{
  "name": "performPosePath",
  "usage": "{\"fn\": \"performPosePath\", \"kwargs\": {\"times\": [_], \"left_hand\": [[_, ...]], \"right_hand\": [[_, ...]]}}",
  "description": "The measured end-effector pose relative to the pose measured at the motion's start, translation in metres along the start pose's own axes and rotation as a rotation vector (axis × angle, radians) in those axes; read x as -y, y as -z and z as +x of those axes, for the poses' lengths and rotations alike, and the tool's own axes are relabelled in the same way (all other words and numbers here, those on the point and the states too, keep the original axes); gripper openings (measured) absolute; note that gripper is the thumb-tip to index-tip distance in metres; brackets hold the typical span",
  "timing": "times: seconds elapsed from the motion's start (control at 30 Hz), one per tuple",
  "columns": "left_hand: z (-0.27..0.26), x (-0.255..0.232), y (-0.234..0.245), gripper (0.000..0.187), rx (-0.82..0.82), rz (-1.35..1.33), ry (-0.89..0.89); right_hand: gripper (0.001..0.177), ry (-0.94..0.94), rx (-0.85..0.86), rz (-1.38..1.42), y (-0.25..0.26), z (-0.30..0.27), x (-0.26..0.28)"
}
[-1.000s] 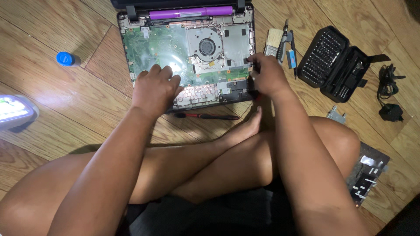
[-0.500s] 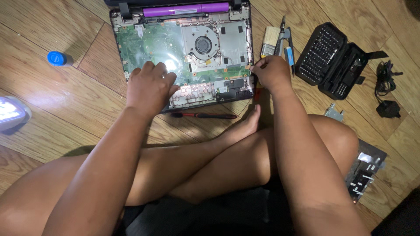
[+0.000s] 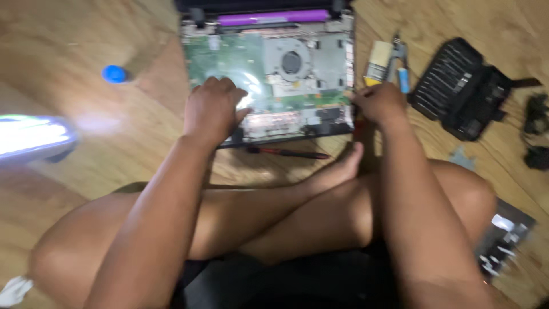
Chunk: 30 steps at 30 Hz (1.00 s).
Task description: The person disassembles and repairs a laptop by removing internal components like the motherboard and fan, using a screwdriver.
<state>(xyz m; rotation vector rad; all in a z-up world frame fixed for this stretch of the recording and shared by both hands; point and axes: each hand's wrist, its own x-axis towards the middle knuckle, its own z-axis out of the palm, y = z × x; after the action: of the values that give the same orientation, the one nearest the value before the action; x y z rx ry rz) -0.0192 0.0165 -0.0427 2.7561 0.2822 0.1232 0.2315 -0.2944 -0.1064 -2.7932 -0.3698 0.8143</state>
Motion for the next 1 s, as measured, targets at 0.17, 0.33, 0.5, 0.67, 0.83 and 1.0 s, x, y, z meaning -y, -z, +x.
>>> {"fn": "performPosePath", "kwargs": {"times": [0.17,0.33,0.5,0.67,0.83,1.0], "left_hand": [[-0.028,0.075,0.008,0.025,0.006,-0.308,0.792],[-0.053,0.098,-0.017,0.025,0.275,-0.977,1.038],[-0.046,0.095,-0.022,0.03,0.299,-0.985,1.158],[-0.043,0.098,-0.023,0.03,0.344,-0.99,1.186],[-0.048,0.097,-0.022,0.026,0.35,-1.021,1.19],[-0.053,0.071,-0.002,0.029,0.215,-0.542,0.898]], "right_hand": [[0.033,-0.038,0.084,-0.043,-0.001,0.005,-0.002],[0.028,-0.067,0.138,0.049,0.006,0.0,0.006],[0.031,-0.052,0.153,0.009,0.006,0.004,0.003],[0.034,-0.071,0.171,-0.019,0.0,0.014,-0.004],[0.034,-0.048,0.157,-0.067,0.004,0.004,0.007],[0.044,-0.08,0.078,0.008,0.034,-0.033,0.053]]}}
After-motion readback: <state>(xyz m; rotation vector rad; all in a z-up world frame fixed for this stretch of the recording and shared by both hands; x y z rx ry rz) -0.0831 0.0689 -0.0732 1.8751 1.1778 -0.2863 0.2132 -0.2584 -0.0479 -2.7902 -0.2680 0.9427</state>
